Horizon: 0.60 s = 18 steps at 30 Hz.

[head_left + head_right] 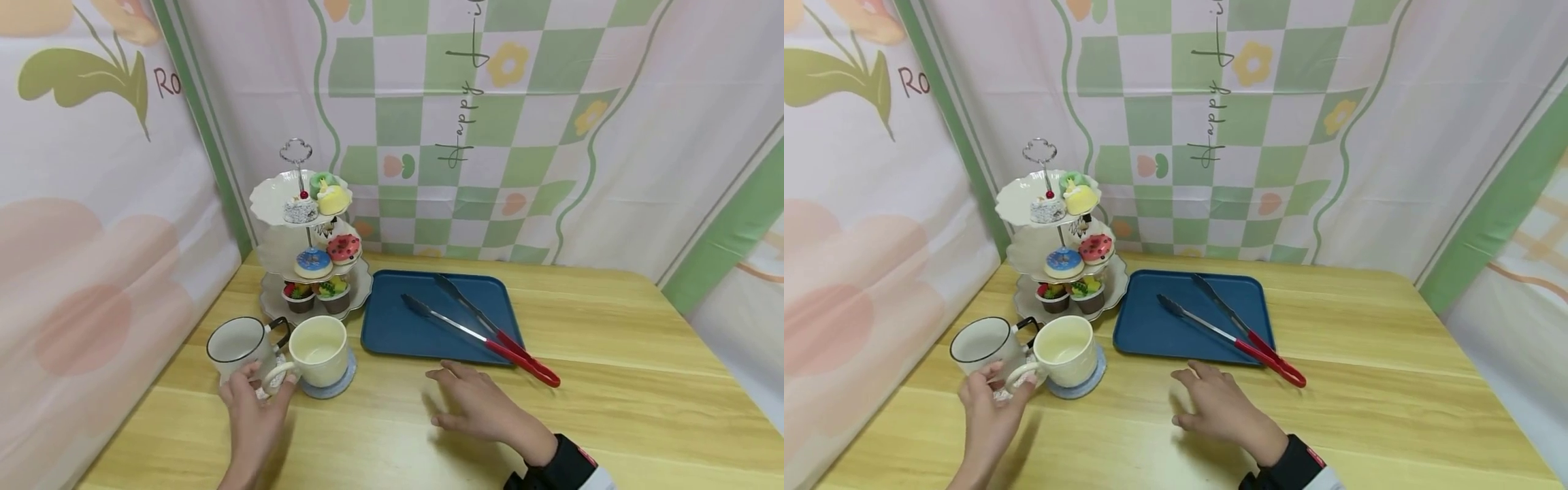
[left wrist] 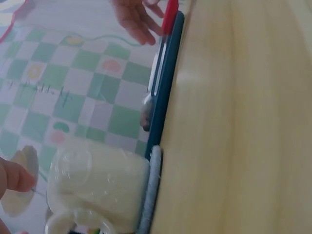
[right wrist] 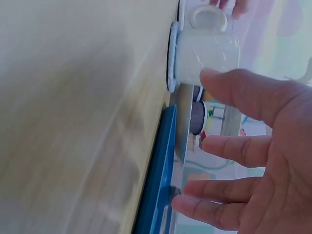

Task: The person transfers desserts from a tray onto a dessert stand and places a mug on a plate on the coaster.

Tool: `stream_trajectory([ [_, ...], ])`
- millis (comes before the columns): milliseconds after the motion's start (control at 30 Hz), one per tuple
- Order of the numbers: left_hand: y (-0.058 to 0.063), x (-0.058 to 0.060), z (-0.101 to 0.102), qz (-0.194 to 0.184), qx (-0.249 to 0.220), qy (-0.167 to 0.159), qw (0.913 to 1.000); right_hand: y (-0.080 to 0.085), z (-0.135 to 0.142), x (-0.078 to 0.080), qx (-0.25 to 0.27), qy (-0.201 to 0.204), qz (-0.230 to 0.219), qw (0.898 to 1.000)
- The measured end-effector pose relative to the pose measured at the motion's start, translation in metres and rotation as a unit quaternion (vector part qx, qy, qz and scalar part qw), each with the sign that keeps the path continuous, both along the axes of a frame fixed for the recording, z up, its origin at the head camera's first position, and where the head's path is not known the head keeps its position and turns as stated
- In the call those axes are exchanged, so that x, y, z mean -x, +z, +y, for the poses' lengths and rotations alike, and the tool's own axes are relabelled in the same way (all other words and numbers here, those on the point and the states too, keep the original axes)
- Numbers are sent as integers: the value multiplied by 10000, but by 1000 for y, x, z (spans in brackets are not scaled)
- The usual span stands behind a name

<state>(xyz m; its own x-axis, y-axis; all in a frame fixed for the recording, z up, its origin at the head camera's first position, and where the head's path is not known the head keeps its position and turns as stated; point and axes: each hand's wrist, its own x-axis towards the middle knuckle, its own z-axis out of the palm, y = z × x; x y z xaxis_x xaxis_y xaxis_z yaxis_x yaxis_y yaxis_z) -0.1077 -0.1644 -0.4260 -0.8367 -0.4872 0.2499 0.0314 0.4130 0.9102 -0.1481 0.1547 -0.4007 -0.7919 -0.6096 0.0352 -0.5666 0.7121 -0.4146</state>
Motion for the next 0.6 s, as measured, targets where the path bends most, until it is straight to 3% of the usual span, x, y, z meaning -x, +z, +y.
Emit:
stream_trajectory([
  [67, 2, 0, 2, 520, 186, -40, 9985, 0, 2, 1, 55, -45, 83, 9999],
  [133, 4, 2, 4, 1215, 548, -260, 9907, 0, 4, 2, 123, -61, 198, 9997],
  [233, 8, 7, 9, 2135, 1298, -879, 9643, -1, 8, 3, 256, -57, 425, 9988],
  [300, 12, 13, 14, 2455, 1720, -1386, 9439, -1, 9, 4, 323, -103, 646, 9973],
  [367, 15, 19, 23, 2528, 2069, -1920, 9254, -1, 11, 6, 375, -192, 915, 9949],
  [433, 18, 24, 35, 2327, 2385, -2448, 9105, -2, 12, 10, 415, -267, 1235, 9911],
  [600, 28, 38, 67, 1270, 3115, -3518, 8735, -1, 14, 25, 309, -428, 2008, 9782],
])
